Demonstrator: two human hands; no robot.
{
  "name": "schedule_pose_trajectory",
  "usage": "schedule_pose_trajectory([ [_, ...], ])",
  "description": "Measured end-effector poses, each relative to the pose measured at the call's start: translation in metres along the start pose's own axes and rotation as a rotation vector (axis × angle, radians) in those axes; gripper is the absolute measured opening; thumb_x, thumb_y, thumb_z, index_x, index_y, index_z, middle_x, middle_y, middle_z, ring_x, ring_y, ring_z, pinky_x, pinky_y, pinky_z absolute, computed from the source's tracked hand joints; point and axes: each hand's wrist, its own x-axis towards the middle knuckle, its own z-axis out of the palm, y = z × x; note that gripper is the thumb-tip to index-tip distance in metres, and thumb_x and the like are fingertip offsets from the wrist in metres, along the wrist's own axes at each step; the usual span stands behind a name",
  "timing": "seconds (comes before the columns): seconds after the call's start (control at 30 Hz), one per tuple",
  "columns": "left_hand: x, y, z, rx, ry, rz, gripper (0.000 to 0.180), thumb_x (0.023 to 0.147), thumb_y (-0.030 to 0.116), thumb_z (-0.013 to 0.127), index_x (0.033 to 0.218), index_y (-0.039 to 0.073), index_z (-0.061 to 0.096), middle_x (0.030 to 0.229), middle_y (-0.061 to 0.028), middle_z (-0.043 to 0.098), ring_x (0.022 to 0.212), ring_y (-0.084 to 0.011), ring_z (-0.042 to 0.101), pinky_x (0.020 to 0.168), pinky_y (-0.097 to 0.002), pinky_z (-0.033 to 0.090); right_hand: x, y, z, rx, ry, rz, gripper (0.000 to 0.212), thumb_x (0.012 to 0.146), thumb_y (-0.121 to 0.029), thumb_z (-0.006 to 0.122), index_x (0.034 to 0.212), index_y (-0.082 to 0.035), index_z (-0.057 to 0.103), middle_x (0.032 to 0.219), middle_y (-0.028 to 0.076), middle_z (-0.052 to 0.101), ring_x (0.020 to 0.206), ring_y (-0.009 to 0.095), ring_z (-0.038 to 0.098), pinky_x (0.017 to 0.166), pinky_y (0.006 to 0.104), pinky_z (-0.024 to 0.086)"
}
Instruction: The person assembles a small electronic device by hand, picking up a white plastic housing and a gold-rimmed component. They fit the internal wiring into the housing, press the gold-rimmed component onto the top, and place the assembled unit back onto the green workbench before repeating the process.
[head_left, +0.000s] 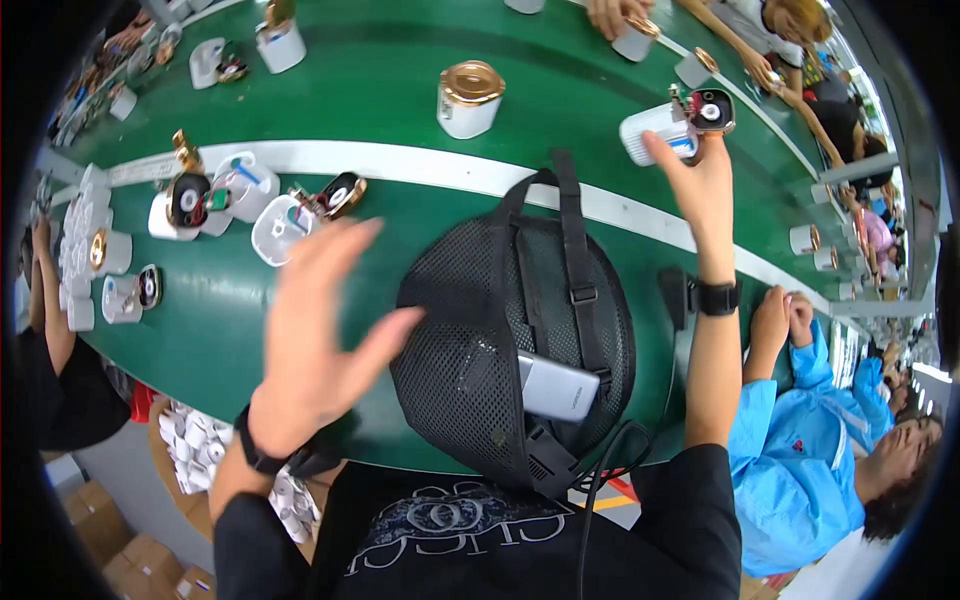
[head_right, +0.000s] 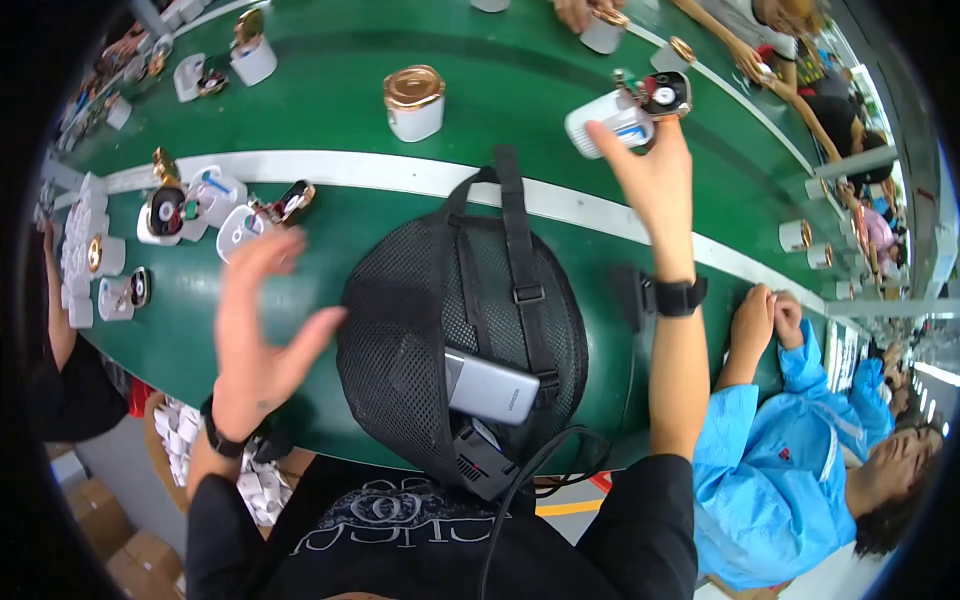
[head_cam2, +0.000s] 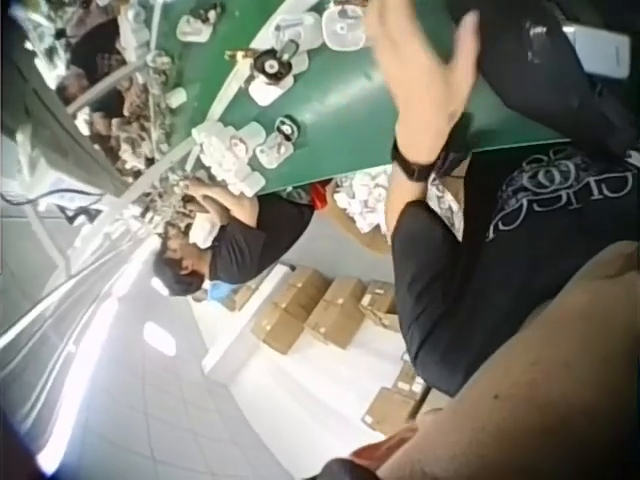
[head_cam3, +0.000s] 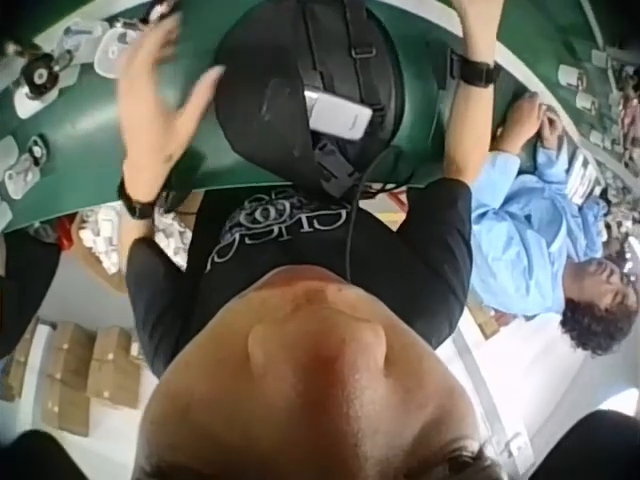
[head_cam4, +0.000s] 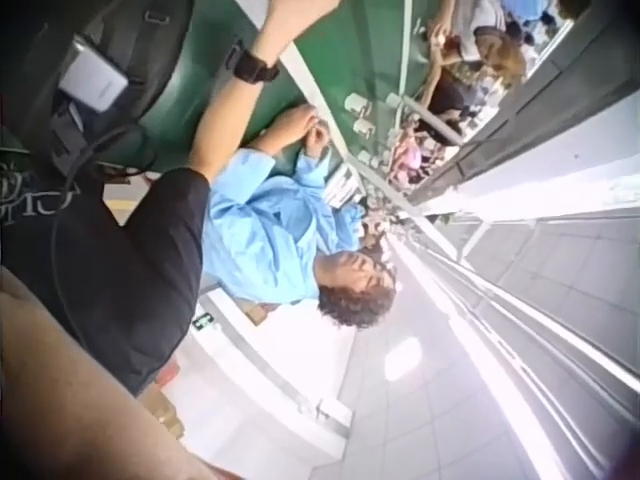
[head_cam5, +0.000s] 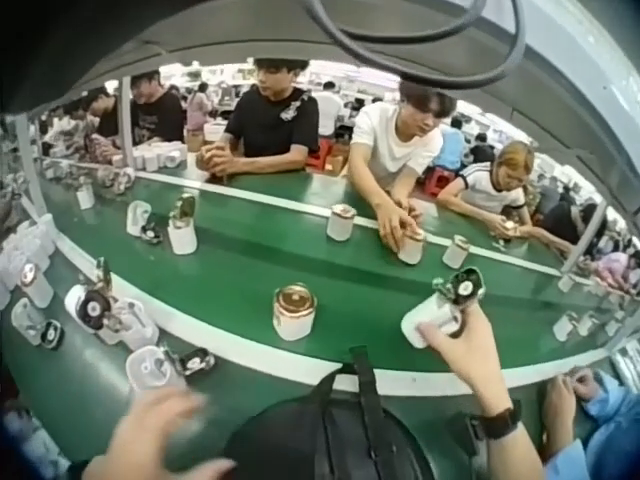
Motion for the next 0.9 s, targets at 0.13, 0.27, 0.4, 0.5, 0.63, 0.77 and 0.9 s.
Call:
schedule_pose_trajectory([
  [0.13,0.100,0.028,0.077,-0.157,0.132,0.240,0.090,0.077,0.016,0.085,0.149,-0.003,0.034,0.136,-0.0244,0.052,0.127,-0.0449,0.050,0.110,-0.0492,0.043,-0.038,-0.086,0.049,0.125,-0.194,0.016,0.059,0.087,-0.018,0.083,0.137,0.001,0.056,0.114,0.009,0.070,0.096,0.015,0.068,0.087,0.0325,0.055],
  [0.27,0.123,0.001,0.113,-0.326,0.175,0.165,0.084,0.080,0.016,0.083,0.146,-0.005,0.036,0.135,-0.0251,0.053,0.127,-0.0442,0.051,0.109,-0.0486,0.043,-0.053,-0.087,0.060,0.382,-0.395,0.005,0.052,0.096,-0.022,0.074,0.139,-0.001,0.055,0.119,0.009,0.067,0.106,0.013,0.063,0.094,0.0322,0.051],
  [0.4,0.104,-0.018,0.118,-0.580,0.025,0.048,0.078,0.081,0.014,0.081,0.143,-0.004,0.037,0.134,-0.0259,0.053,0.128,-0.0424,0.052,0.109,-0.0469,0.043,-0.046,-0.059,0.051,0.520,-0.508,0.180,0.049,0.106,-0.037,0.056,0.141,-0.002,0.054,0.116,0.005,0.066,0.104,0.011,0.057,0.091,0.0293,0.047],
  [0.5,0.098,-0.024,0.125,-0.777,-0.031,-0.021,0.075,0.082,0.014,0.081,0.142,-0.003,0.039,0.133,-0.0248,0.055,0.126,-0.0409,0.053,0.108,-0.0454,0.044,-0.051,-0.065,0.059,0.435,-0.527,0.213,0.055,0.109,-0.046,0.044,0.142,-0.004,0.053,0.112,0.002,0.064,0.098,0.010,0.054,0.085,0.0268,0.044],
  [0.63,0.100,-0.040,0.130,-0.841,0.018,0.023,0.071,0.082,0.019,0.082,0.140,0.000,0.046,0.133,-0.0208,0.057,0.122,-0.0391,0.055,0.106,-0.0425,0.045,-0.052,-0.088,0.071,0.259,-0.470,0.037,0.059,0.112,-0.050,0.033,0.144,-0.003,0.051,0.114,0.003,0.061,0.100,0.012,0.053,0.087,0.0267,0.042],
  [0.77,0.101,-0.047,0.115,-0.568,0.008,0.125,0.064,0.081,0.028,0.083,0.134,0.004,0.056,0.128,-0.0171,0.062,0.113,-0.0378,0.059,0.099,-0.0395,0.048,-0.053,-0.091,0.076,0.320,-0.394,-0.069,0.058,0.111,-0.047,0.034,0.145,-0.003,0.048,0.122,0.007,0.060,0.109,0.014,0.054,0.095,0.0283,0.042],
  [0.9,0.104,-0.039,0.096,-0.614,-0.146,-0.009,0.054,0.082,0.036,0.080,0.124,0.006,0.066,0.110,-0.0155,0.069,0.096,-0.0353,0.064,0.086,-0.0387,0.051,-0.056,-0.088,0.074,0.310,-0.395,-0.148,0.068,0.107,-0.060,0.038,0.148,-0.005,0.045,0.120,0.005,0.058,0.100,0.011,0.052,0.085,0.0250,0.040],
])
